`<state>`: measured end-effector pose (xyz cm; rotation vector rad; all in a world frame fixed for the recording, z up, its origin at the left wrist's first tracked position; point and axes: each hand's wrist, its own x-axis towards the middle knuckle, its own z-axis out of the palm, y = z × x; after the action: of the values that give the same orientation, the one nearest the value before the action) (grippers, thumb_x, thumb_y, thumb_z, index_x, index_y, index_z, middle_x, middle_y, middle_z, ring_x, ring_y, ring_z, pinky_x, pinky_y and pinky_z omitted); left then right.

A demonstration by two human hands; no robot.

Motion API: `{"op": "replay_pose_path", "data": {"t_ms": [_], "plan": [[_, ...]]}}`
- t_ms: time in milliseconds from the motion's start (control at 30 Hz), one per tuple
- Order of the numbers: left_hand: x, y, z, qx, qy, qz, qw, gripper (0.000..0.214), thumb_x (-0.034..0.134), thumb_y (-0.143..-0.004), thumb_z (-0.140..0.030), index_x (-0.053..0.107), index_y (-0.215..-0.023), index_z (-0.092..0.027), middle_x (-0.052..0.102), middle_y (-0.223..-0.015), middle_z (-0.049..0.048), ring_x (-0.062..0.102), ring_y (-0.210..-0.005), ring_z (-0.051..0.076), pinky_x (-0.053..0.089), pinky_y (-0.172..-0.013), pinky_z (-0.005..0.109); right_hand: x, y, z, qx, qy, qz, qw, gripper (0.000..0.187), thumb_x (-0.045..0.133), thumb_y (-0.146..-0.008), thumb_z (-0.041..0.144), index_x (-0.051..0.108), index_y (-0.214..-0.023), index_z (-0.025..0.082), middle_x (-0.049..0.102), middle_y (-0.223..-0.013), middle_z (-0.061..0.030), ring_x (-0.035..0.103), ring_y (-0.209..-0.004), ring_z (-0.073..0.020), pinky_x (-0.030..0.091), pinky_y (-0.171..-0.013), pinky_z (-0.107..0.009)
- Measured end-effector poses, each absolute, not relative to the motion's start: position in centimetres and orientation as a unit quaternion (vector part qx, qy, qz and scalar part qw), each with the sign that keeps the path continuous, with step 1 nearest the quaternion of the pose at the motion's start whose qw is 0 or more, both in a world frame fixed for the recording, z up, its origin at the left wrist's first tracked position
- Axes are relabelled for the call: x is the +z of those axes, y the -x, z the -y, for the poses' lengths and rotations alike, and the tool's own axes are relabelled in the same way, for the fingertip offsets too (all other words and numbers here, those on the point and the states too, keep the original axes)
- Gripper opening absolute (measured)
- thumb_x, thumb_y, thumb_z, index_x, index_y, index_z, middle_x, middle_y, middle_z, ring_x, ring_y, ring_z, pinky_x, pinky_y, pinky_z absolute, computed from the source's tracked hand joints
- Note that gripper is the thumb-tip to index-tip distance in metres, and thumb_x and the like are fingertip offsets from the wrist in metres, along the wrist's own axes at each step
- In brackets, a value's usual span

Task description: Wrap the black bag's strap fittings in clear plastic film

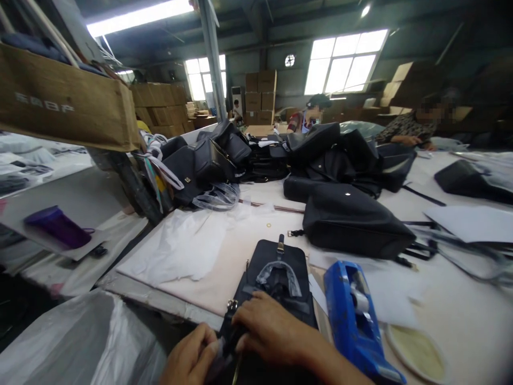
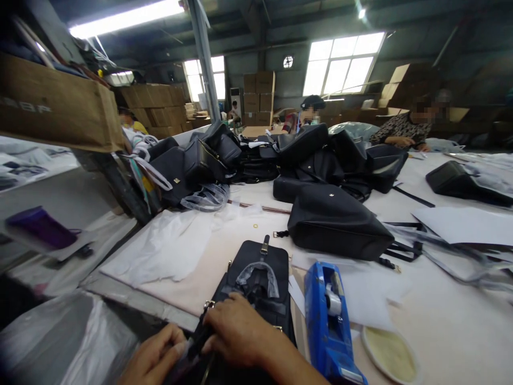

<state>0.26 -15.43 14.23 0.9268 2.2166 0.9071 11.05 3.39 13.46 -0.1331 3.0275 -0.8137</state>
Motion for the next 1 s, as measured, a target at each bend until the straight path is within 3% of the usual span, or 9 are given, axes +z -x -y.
{"op": "replay_pose_path", "data": {"t_ms": [133,300,567,733,867,1000], "plan": [[14.5,0.3,15.4,0.314,-0.329,-0.852,0.261,0.024,0.041,-0.091,-0.031,0.048,-0.070,-0.023,0.056,-0.071,-0.0019,0.055,-0.072,0.018,0.039,-0.071,0.026,12.5,-11.6,-5.6,-0.223,0.008,-0.974,0.025,0.011,0.059,-0.088,0.029,0.064,-0.086,0.019,0.070,-0.088,-0.0041,0.063,-0.088,-0.0209,0.034,-0.096,-0.038],[14.5,0.0,14.3,0.286,-0.344,-0.857,0.254,0.022,0.038,-0.092,-0.028,0.048,-0.072,-0.024,0.057,-0.072,-0.0024,0.056,-0.074,0.018,0.037,-0.073,0.028,11.6,-11.0,-5.1,-0.218,0.041,-0.975,0.008,0.020,0.055,-0.092,0.031,0.064,-0.078,0.019,0.070,-0.078,-0.0019,0.062,-0.078,-0.0180,0.037,-0.086,-0.031],[12.2,-0.4,12.3,0.289,-0.353,-0.846,0.277,0.021,0.038,-0.090,-0.025,0.048,-0.072,-0.023,0.058,-0.072,-0.0019,0.055,-0.072,0.019,0.036,-0.068,0.028,11.5,-10.7,-4.9,-0.197,0.085,-0.977,0.024,0.017,0.058,-0.089,0.032,0.066,-0.081,0.019,0.072,-0.077,-0.0038,0.062,-0.077,-0.0200,0.036,-0.083,-0.034],[12.1,0.0,12.2,0.290,-0.344,-0.847,0.283,0.022,0.040,-0.092,-0.030,0.049,-0.073,-0.022,0.058,-0.071,-0.0025,0.054,-0.071,0.018,0.035,-0.067,0.028,11.8,-11.8,-6.1,-0.283,0.012,-0.959,-0.015,0.015,0.057,-0.087,0.020,0.062,-0.101,0.021,0.071,-0.084,-0.0020,0.062,-0.083,-0.0186,0.035,-0.086,-0.031],[12.4,0.0,11.7,0.293,-0.346,-0.846,0.282,0.022,0.041,-0.091,-0.030,0.048,-0.071,-0.023,0.057,-0.069,-0.0037,0.054,-0.069,0.018,0.035,-0.065,0.027,11.6,-11.6,-6.1,-0.290,0.020,-0.957,-0.022,0.008,0.056,-0.085,0.015,0.062,-0.085,0.020,0.069,-0.080,-0.0014,0.061,-0.079,-0.0178,0.035,-0.084,-0.030],[12.1,-0.6,10.8,0.297,-0.365,-0.836,0.284,0.019,0.040,-0.089,-0.025,0.048,-0.072,-0.023,0.057,-0.071,-0.0032,0.054,-0.071,0.017,0.035,-0.067,0.027,11.3,-11.2,-5.7,-0.286,0.044,-0.957,-0.030,0.008,0.056,-0.083,0.014,0.062,-0.084,0.020,0.069,-0.079,-0.0012,0.060,-0.078,-0.0174,0.035,-0.082,-0.030]]}}
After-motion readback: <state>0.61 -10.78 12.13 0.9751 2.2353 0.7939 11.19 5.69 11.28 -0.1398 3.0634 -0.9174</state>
